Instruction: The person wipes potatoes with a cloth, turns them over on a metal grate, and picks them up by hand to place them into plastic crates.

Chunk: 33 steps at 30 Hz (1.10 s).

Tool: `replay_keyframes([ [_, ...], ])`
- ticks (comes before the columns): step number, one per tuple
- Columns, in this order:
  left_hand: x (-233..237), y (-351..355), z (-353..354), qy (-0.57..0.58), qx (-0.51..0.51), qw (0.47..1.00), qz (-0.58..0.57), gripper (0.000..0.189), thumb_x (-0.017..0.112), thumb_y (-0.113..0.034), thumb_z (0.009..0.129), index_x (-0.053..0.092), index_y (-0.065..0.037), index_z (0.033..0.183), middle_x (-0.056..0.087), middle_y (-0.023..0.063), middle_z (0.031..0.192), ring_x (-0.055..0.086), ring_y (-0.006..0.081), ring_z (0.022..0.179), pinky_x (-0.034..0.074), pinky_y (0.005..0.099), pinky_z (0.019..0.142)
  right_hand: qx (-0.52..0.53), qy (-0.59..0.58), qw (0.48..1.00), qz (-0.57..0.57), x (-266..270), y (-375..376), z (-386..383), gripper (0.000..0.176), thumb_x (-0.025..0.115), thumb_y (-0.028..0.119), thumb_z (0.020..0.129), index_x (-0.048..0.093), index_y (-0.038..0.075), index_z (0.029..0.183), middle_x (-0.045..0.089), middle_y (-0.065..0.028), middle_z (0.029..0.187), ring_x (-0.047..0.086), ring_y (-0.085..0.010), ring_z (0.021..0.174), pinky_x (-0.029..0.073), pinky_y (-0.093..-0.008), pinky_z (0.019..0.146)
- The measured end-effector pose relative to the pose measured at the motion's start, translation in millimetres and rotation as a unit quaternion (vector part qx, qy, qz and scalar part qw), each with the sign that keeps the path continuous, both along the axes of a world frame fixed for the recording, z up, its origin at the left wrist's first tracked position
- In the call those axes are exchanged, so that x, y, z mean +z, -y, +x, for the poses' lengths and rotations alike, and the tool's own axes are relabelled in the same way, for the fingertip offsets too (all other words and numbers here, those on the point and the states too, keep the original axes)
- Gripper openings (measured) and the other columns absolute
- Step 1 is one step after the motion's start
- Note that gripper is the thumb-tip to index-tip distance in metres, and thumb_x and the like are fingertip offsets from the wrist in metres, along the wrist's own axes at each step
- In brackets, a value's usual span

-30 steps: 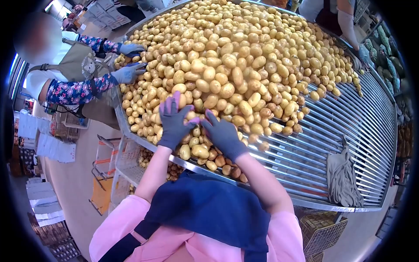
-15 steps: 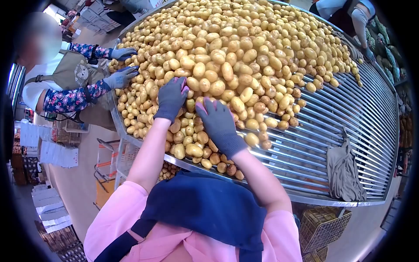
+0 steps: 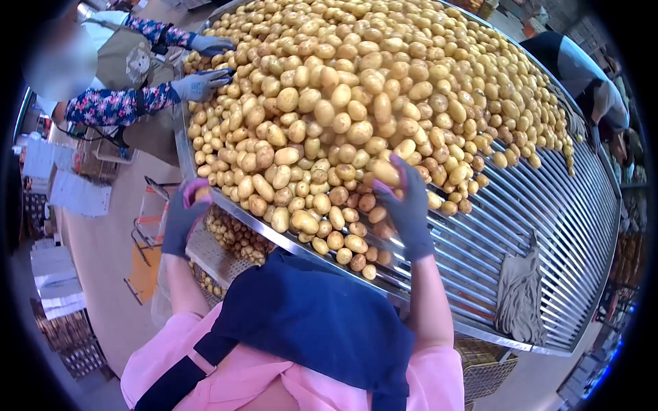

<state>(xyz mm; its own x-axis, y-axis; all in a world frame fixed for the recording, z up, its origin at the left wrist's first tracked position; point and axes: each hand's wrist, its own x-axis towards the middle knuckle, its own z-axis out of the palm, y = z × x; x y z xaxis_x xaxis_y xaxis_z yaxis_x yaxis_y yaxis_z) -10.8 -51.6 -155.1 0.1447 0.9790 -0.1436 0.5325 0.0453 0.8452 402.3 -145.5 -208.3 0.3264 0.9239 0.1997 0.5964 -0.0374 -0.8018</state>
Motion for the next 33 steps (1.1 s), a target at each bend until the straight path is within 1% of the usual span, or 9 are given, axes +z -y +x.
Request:
replay_keyframes([
  [3, -15.0, 26.5, -13.5, -0.067, -0.008, 0.997, -0.025, 0.041, 0.069, -0.020, 0.081, 0.056, -0.003, 0.116, 0.055, 0.0058, 0.109, 0.051, 0.0153, 0.106, 0.044, 0.0278, 0.089, 0.009, -0.135, 0.991, 0.021, 4.0, 1.4, -13.9, 0.054, 0.073, 0.027, 0.077, 0.053, 0.009, 0.124, 0.059, -0.0096, 0.115, 0.056, -0.0270, 0.105, 0.044, -0.0366, 0.092],
  [10, -21.8, 49.8, 105.9, 0.525, 0.017, 0.795, -0.305, 0.043, 0.039, -0.035, 0.099, 0.035, -0.011, 0.134, 0.054, 0.0131, 0.118, 0.061, 0.0256, 0.088, 0.053, 0.0286, 0.067, 0.264, -0.063, 0.962, -0.030, 64.1, -45.7, -95.7, 0.051, 0.065, 0.026, 0.084, 0.049, 0.011, 0.130, 0.056, -0.0137, 0.121, 0.054, -0.0282, 0.110, 0.043, -0.0361, 0.094],
  [20, -45.1, 63.9, 46.9, 0.755, 0.235, 0.544, -0.279, 0.033, 0.056, -0.020, 0.090, 0.050, -0.004, 0.119, 0.056, 0.0153, 0.114, 0.060, 0.0273, 0.096, 0.055, 0.0295, 0.073, 0.272, 0.384, 0.882, 0.010, -44.8, -70.0, -86.9, 0.034, 0.061, 0.023, 0.081, 0.058, 0.010, 0.111, 0.060, -0.0134, 0.092, 0.055, -0.0339, 0.085, 0.047, -0.0448, 0.074],
  [21, -69.4, 67.4, 11.7, 0.883, 0.065, 0.240, -0.398, 0.030, 0.054, -0.019, 0.090, 0.051, 0.000, 0.114, 0.056, 0.0164, 0.111, 0.059, 0.0296, 0.097, 0.055, 0.0320, 0.078, 0.279, 0.380, 0.882, -0.003, -45.3, -70.1, -88.0, 0.035, 0.063, 0.023, 0.079, 0.058, 0.009, 0.111, 0.060, -0.0135, 0.093, 0.055, -0.0341, 0.086, 0.046, -0.0450, 0.077],
  [23, -42.3, 69.4, -20.0, 0.801, 0.260, 0.535, -0.066, 0.028, 0.054, -0.019, 0.090, 0.051, 0.001, 0.110, 0.057, 0.0167, 0.108, 0.059, 0.0288, 0.096, 0.054, 0.0332, 0.080, 0.284, 0.382, 0.880, -0.011, -38.3, -70.5, -83.0, 0.036, 0.065, 0.023, 0.078, 0.059, 0.008, 0.110, 0.060, -0.0135, 0.094, 0.055, -0.0343, 0.087, 0.046, -0.0451, 0.079],
  [29, 10.9, 93.8, -217.0, 0.770, 0.513, 0.289, 0.244, 0.045, 0.061, -0.034, 0.086, 0.044, -0.003, 0.114, 0.050, 0.0209, 0.111, 0.054, 0.0339, 0.100, 0.047, 0.0450, 0.093, 0.299, 0.219, 0.928, -0.018, -23.9, -59.9, -76.0, 0.044, 0.064, 0.012, 0.081, 0.054, 0.009, 0.124, 0.060, -0.0124, 0.110, 0.057, -0.0284, 0.102, 0.046, -0.0366, 0.086],
  [30, 13.8, 95.6, -219.4, 0.771, 0.507, 0.295, 0.249, 0.045, 0.061, -0.034, 0.086, 0.044, -0.003, 0.114, 0.050, 0.0209, 0.111, 0.054, 0.0339, 0.100, 0.047, 0.0450, 0.093, 0.243, -0.102, 0.964, -0.043, -34.9, -62.3, -81.7, 0.045, 0.063, 0.012, 0.083, 0.051, 0.008, 0.126, 0.059, -0.0091, 0.112, 0.058, -0.0241, 0.099, 0.047, -0.0347, 0.084],
  [32, -10.0, 80.4, -197.1, 0.711, 0.495, 0.453, 0.210, 0.034, 0.059, -0.032, 0.088, 0.049, -0.007, 0.109, 0.055, 0.0184, 0.102, 0.054, 0.0309, 0.099, 0.047, 0.0463, 0.092, 0.173, -0.258, 0.945, -0.106, -18.8, -76.2, -101.0, 0.044, 0.062, 0.014, 0.084, 0.051, 0.006, 0.126, 0.058, -0.0086, 0.112, 0.057, -0.0216, 0.101, 0.048, -0.0333, 0.083],
  [33, -62.4, 71.9, -201.4, 0.766, 0.282, 0.529, 0.234, 0.025, 0.055, -0.028, 0.091, 0.055, -0.006, 0.103, 0.059, 0.0146, 0.093, 0.056, 0.0286, 0.095, 0.048, 0.0436, 0.090, 0.087, -0.400, 0.899, -0.156, -5.0, -76.5, -92.9, 0.043, 0.061, 0.015, 0.085, 0.050, 0.005, 0.126, 0.056, -0.0082, 0.113, 0.056, -0.0190, 0.103, 0.049, -0.0319, 0.082],
])
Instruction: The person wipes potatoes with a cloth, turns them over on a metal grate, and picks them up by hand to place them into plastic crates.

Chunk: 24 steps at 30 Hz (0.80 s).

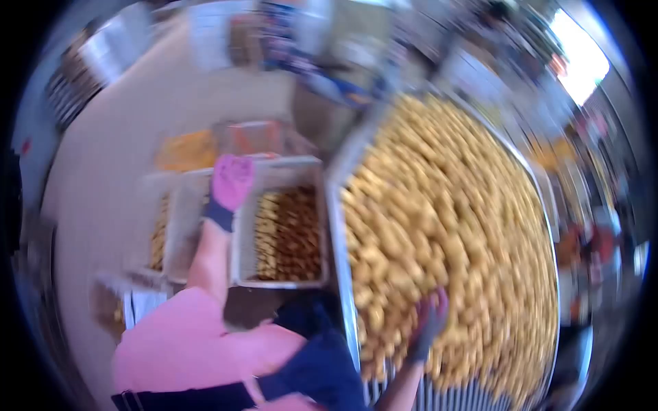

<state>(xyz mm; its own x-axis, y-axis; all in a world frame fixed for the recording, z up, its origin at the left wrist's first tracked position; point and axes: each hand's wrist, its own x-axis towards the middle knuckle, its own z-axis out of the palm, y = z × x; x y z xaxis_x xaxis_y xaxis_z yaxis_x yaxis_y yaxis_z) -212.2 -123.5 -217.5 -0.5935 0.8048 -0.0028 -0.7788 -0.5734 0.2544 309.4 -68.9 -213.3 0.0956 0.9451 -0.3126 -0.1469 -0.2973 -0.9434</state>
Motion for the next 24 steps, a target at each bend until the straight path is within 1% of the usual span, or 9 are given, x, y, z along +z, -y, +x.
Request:
replay_keyframes([
  [1, 4.4, -14.8, 33.1, 0.023, -0.057, 0.995, -0.079, 0.026, 0.047, -0.026, 0.096, 0.058, -0.003, 0.103, 0.061, 0.0120, 0.090, 0.058, 0.0267, 0.092, 0.049, 0.0413, 0.089, 0.062, 0.229, 0.956, 0.173, -17.3, 0.1, 17.3, 0.039, 0.063, 0.014, 0.082, 0.055, 0.005, 0.120, 0.058, -0.0105, 0.109, 0.057, -0.0240, 0.103, 0.048, -0.0360, 0.084],
  [2, -19.9, -24.3, 53.1, -0.001, -0.140, 0.977, -0.158, 0.030, 0.044, -0.025, 0.097, 0.057, -0.001, 0.108, 0.062, 0.0124, 0.093, 0.060, 0.0260, 0.092, 0.049, 0.0385, 0.090, 0.114, 0.537, 0.733, 0.402, 8.6, -2.5, 25.4, 0.039, 0.063, 0.002, 0.075, 0.058, 0.004, 0.113, 0.057, -0.0144, 0.103, 0.055, -0.0314, 0.103, 0.046, -0.0409, 0.087],
  [4, -37.5, -37.0, 113.7, -0.106, -0.235, 0.949, -0.184, 0.031, 0.042, -0.022, 0.098, 0.050, -0.003, 0.121, 0.059, 0.0099, 0.106, 0.058, 0.0240, 0.102, 0.048, 0.0378, 0.095, 0.111, 0.580, 0.726, 0.352, 27.9, 7.2, 55.1, 0.032, 0.060, 0.013, 0.083, 0.056, 0.003, 0.112, 0.057, -0.0112, 0.099, 0.054, -0.0288, 0.094, 0.044, -0.0405, 0.085],
  [5, -21.4, -38.8, 159.6, -0.220, -0.225, 0.922, -0.223, 0.034, 0.047, -0.023, 0.096, 0.049, -0.002, 0.122, 0.058, 0.0098, 0.112, 0.058, 0.0211, 0.102, 0.049, 0.0350, 0.090, 0.019, 0.246, 0.954, 0.173, 55.2, 21.0, 52.1, 0.030, 0.058, 0.017, 0.087, 0.054, 0.003, 0.114, 0.053, -0.0056, 0.091, 0.054, -0.0182, 0.081, 0.047, -0.0321, 0.074],
  [6, -18.9, -41.8, 187.8, -0.294, -0.259, 0.885, -0.251, 0.035, 0.047, -0.023, 0.096, 0.047, -0.001, 0.124, 0.057, 0.0090, 0.112, 0.057, 0.0193, 0.100, 0.049, 0.0333, 0.089, -0.059, 0.024, 0.996, 0.068, 67.7, 28.2, 59.3, 0.034, 0.055, 0.019, 0.090, 0.053, 0.003, 0.119, 0.050, -0.0020, 0.088, 0.050, -0.0104, 0.075, 0.046, -0.0247, 0.067],
  [9, -5.7, -43.7, 247.1, -0.444, -0.300, 0.806, -0.251, 0.035, 0.051, -0.020, 0.095, 0.047, 0.000, 0.124, 0.057, 0.0086, 0.107, 0.057, 0.0144, 0.093, 0.049, 0.0277, 0.085, -0.092, 0.191, 0.970, 0.118, 51.1, 64.3, 114.4, 0.042, 0.054, 0.016, 0.089, 0.048, 0.004, 0.129, 0.054, -0.0015, 0.097, 0.051, -0.0097, 0.077, 0.045, -0.0229, 0.070],
  [13, 5.5, -37.6, 296.3, -0.531, -0.392, 0.725, -0.197, 0.036, 0.055, -0.015, 0.091, 0.050, 0.002, 0.123, 0.059, 0.0092, 0.107, 0.059, 0.0142, 0.092, 0.048, 0.0253, 0.084, -0.161, 0.148, 0.975, -0.037, 23.0, 123.8, 144.4, 0.038, 0.054, 0.011, 0.089, 0.052, 0.003, 0.126, 0.058, -0.0005, 0.097, 0.053, -0.0093, 0.082, 0.045, -0.0221, 0.078],
  [18, 15.6, -38.9, 339.7, -0.779, -0.343, 0.525, -0.003, 0.034, 0.056, -0.013, 0.089, 0.055, -0.005, 0.122, 0.060, 0.0120, 0.112, 0.060, 0.0221, 0.100, 0.047, 0.0306, 0.086, 0.022, 0.466, 0.878, 0.110, 0.2, 144.7, 79.2, 0.030, 0.057, 0.008, 0.087, 0.060, 0.010, 0.117, 0.063, -0.0073, 0.110, 0.058, -0.0200, 0.102, 0.045, -0.0322, 0.090],
  [24, 3.7, -62.5, 400.4, -0.851, -0.294, 0.412, 0.140, 0.029, 0.055, -0.018, 0.087, 0.060, -0.013, 0.115, 0.062, 0.0087, 0.109, 0.060, 0.0275, 0.099, 0.048, 0.0382, 0.083, 0.123, 0.575, 0.802, 0.106, 0.9, 102.6, 34.2, 0.027, 0.059, 0.007, 0.078, 0.060, 0.009, 0.105, 0.058, -0.0079, 0.105, 0.056, -0.0289, 0.091, 0.049, -0.0381, 0.075],
])
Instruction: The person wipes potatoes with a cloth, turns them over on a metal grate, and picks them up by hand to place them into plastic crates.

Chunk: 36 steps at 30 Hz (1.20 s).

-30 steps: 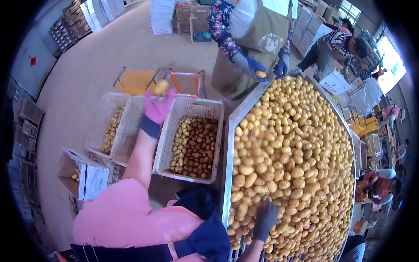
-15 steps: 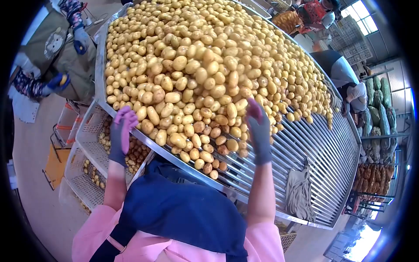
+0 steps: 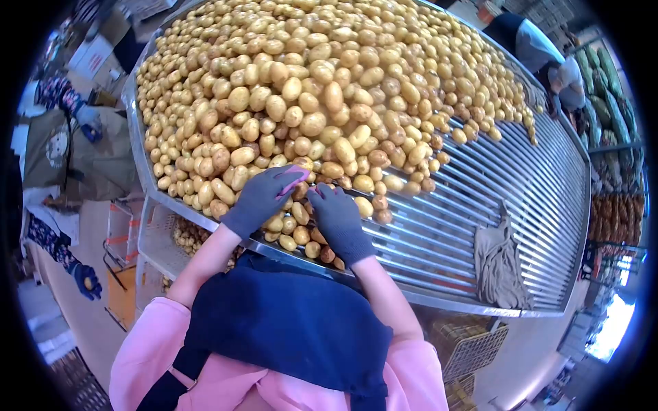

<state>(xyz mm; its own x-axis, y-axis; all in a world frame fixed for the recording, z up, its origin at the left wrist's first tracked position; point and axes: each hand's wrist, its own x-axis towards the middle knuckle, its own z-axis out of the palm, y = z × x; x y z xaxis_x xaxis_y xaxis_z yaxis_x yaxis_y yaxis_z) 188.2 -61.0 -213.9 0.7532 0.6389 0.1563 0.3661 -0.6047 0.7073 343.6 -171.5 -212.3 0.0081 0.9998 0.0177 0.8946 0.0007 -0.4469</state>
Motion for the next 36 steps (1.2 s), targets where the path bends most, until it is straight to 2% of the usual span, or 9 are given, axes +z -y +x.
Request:
replay_keyframes([
  [3, -16.1, 5.7, 22.4, -0.035, -0.071, 0.997, 0.006, 0.027, 0.053, -0.021, 0.087, 0.061, -0.015, 0.113, 0.064, 0.0052, 0.108, 0.061, 0.0250, 0.092, 0.049, 0.0385, 0.076, 0.011, 0.046, 0.999, -0.019, -15.4, 1.8, 6.3, 0.021, 0.057, 0.012, 0.077, 0.059, 0.010, 0.097, 0.055, -0.0071, 0.097, 0.058, -0.0253, 0.082, 0.049, -0.0385, 0.065],
  [5, -26.6, 13.3, 30.9, -0.181, -0.060, 0.971, 0.147, 0.028, 0.053, -0.020, 0.087, 0.061, -0.016, 0.113, 0.062, 0.0027, 0.113, 0.059, 0.0235, 0.089, 0.047, 0.0392, 0.075, -0.027, 0.048, 0.998, -0.010, -12.1, 13.2, 9.2, 0.026, 0.057, 0.010, 0.075, 0.058, 0.010, 0.102, 0.055, -0.0071, 0.098, 0.058, -0.0255, 0.080, 0.050, -0.0396, 0.061],
  [8, -35.8, 23.7, 39.6, -0.217, -0.055, 0.945, 0.240, 0.029, 0.055, -0.021, 0.084, 0.059, -0.016, 0.112, 0.058, 0.0034, 0.119, 0.057, 0.0222, 0.084, 0.046, 0.0384, 0.072, -0.066, 0.017, 0.996, -0.053, -5.6, 40.6, 24.6, 0.031, 0.062, 0.013, 0.077, 0.060, 0.013, 0.108, 0.056, -0.0052, 0.110, 0.059, -0.0277, 0.086, 0.051, -0.0369, 0.070],
  [10, -31.5, 22.3, 43.4, -0.239, -0.055, 0.924, 0.294, 0.025, 0.055, -0.021, 0.083, 0.057, -0.013, 0.107, 0.054, 0.0071, 0.119, 0.057, 0.0230, 0.081, 0.047, 0.0388, 0.068, -0.130, -0.113, 0.982, -0.077, 2.6, 61.1, 40.3, 0.032, 0.062, 0.016, 0.081, 0.059, 0.013, 0.113, 0.059, -0.0063, 0.115, 0.060, -0.0281, 0.093, 0.051, -0.0366, 0.076],
  [13, -34.4, 22.2, 54.3, -0.284, -0.054, 0.922, 0.258, 0.019, 0.055, -0.020, 0.084, 0.057, -0.011, 0.100, 0.054, 0.0082, 0.108, 0.057, 0.0231, 0.078, 0.048, 0.0378, 0.063, -0.250, -0.147, 0.952, -0.099, 17.1, 72.4, 68.8, 0.027, 0.061, 0.016, 0.083, 0.062, 0.013, 0.110, 0.061, -0.0086, 0.113, 0.060, -0.0285, 0.095, 0.050, -0.0360, 0.079],
  [19, -23.9, 21.1, 57.9, -0.297, -0.079, 0.928, 0.208, 0.018, 0.053, -0.013, 0.083, 0.056, -0.010, 0.100, 0.051, 0.0090, 0.099, 0.057, 0.0231, 0.081, 0.047, 0.0385, 0.060, -0.187, 0.043, 0.981, 0.037, 15.6, 39.1, 89.8, 0.028, 0.059, 0.010, 0.081, 0.061, 0.012, 0.109, 0.062, -0.0081, 0.104, 0.061, -0.0274, 0.089, 0.050, -0.0375, 0.075],
  [23, -25.1, 15.6, 50.7, -0.311, -0.055, 0.926, 0.205, 0.017, 0.052, -0.019, 0.085, 0.055, -0.010, 0.099, 0.053, 0.0101, 0.096, 0.062, 0.0250, 0.070, 0.051, 0.0379, 0.056, -0.211, 0.100, 0.965, -0.120, -27.0, 11.4, 76.3, 0.027, 0.060, 0.010, 0.080, 0.053, 0.007, 0.106, 0.060, -0.0137, 0.094, 0.062, -0.0314, 0.082, 0.051, -0.0413, 0.065],
  [29, -38.3, 24.5, 50.9, -0.332, -0.030, 0.906, 0.261, 0.018, 0.048, -0.021, 0.089, 0.053, -0.013, 0.104, 0.054, 0.0085, 0.090, 0.061, 0.0207, 0.068, 0.047, 0.0376, 0.048, -0.239, 0.070, 0.958, -0.141, -37.4, 30.8, 77.3, 0.023, 0.056, 0.015, 0.083, 0.050, 0.008, 0.105, 0.058, -0.0148, 0.096, 0.063, -0.0336, 0.077, 0.051, -0.0432, 0.064],
  [36, -17.0, 10.3, 41.7, -0.208, -0.076, 0.975, 0.020, 0.025, 0.053, -0.025, 0.085, 0.055, -0.010, 0.104, 0.061, 0.0110, 0.096, 0.061, 0.0297, 0.084, 0.048, 0.0418, 0.070, -0.209, 0.035, 0.977, -0.015, 20.2, 4.7, 111.4, 0.020, 0.053, 0.009, 0.082, 0.060, 0.012, 0.100, 0.056, -0.0127, 0.103, 0.061, -0.0301, 0.087, 0.051, -0.0424, 0.070],
])
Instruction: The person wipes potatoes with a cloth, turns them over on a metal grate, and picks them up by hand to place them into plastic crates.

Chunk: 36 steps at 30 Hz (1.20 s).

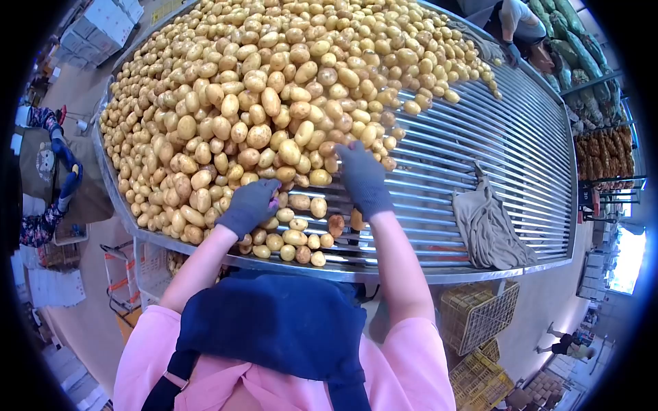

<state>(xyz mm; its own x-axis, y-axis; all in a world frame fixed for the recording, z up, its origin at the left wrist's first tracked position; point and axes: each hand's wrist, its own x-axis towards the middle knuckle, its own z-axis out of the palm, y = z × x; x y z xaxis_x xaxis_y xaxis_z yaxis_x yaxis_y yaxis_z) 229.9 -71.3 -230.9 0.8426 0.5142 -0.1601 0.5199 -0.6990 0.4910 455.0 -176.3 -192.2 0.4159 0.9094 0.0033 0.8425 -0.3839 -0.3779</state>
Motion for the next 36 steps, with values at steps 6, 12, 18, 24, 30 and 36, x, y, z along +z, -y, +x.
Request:
replay_keyframes([
  [6, 30.0, 0.1, -12.5, 0.162, 0.164, 0.813, -0.534, 0.028, 0.049, -0.011, 0.092, 0.049, -0.007, 0.119, 0.054, 0.0019, 0.087, 0.055, 0.0090, 0.078, 0.048, 0.0227, 0.069, 0.033, 0.081, 0.994, -0.065, -40.4, -22.5, 20.8, 0.012, 0.053, 0.012, 0.083, 0.062, 0.009, 0.090, 0.057, -0.0122, 0.099, 0.061, -0.0302, 0.085, 0.051, -0.0423, 0.067],
  [12, 33.1, -7.4, -49.5, 0.321, 0.273, 0.632, -0.650, 0.021, 0.055, -0.016, 0.090, 0.050, -0.007, 0.108, 0.052, 0.0041, 0.089, 0.055, 0.0161, 0.081, 0.048, 0.0268, 0.072, 0.028, 0.032, 0.997, -0.063, -23.3, 5.0, 7.4, 0.016, 0.052, 0.013, 0.085, 0.058, 0.011, 0.099, 0.057, -0.0126, 0.096, 0.062, -0.0294, 0.083, 0.051, -0.0436, 0.066],
  [18, 37.7, -2.2, -35.0, 0.322, 0.275, 0.559, -0.713, 0.035, 0.051, 0.009, 0.077, 0.050, -0.004, 0.110, 0.054, 0.0114, 0.107, 0.056, 0.0196, 0.092, 0.049, 0.0263, 0.076, 0.008, 0.076, 0.997, 0.028, -24.4, -30.1, 12.4, 0.027, 0.054, 0.011, 0.083, 0.055, 0.015, 0.110, 0.057, -0.0122, 0.093, 0.061, -0.0306, 0.083, 0.050, -0.0406, 0.068],
  [24, 16.3, 1.1, -17.3, 0.290, 0.236, 0.487, -0.789, 0.034, 0.051, -0.009, 0.091, 0.047, -0.004, 0.124, 0.054, 0.0100, 0.113, 0.052, 0.0091, 0.072, 0.041, 0.0166, 0.051, -0.007, 0.045, 0.999, 0.008, -38.1, -32.6, 12.3, 0.031, 0.054, 0.010, 0.083, 0.054, 0.016, 0.113, 0.055, -0.0117, 0.095, 0.059, -0.0295, 0.089, 0.049, -0.0398, 0.071],
  [30, 37.4, 12.7, 0.4, 0.309, 0.249, 0.415, -0.818, 0.041, 0.052, -0.019, 0.093, 0.041, -0.009, 0.132, 0.053, 0.0108, 0.117, 0.055, 0.0194, 0.091, 0.050, 0.0299, 0.073, 0.016, -0.229, 0.948, 0.219, 9.9, -12.9, -44.5, 0.035, 0.060, 0.022, 0.086, 0.053, 0.014, 0.119, 0.056, -0.0117, 0.108, 0.059, -0.0281, 0.095, 0.048, -0.0363, 0.081],
  [36, 8.8, 16.9, -10.0, 0.367, 0.237, 0.304, -0.847, 0.040, 0.041, -0.044, 0.095, 0.046, -0.012, 0.118, 0.050, 0.0125, 0.120, 0.048, 0.0345, 0.113, 0.047, 0.0489, 0.089, -0.071, -0.028, 0.970, 0.232, 3.7, -14.3, 31.6, 0.021, 0.056, 0.011, 0.080, 0.057, 0.009, 0.101, 0.062, -0.0096, 0.090, 0.060, -0.0299, 0.083, 0.049, -0.0409, 0.073],
])
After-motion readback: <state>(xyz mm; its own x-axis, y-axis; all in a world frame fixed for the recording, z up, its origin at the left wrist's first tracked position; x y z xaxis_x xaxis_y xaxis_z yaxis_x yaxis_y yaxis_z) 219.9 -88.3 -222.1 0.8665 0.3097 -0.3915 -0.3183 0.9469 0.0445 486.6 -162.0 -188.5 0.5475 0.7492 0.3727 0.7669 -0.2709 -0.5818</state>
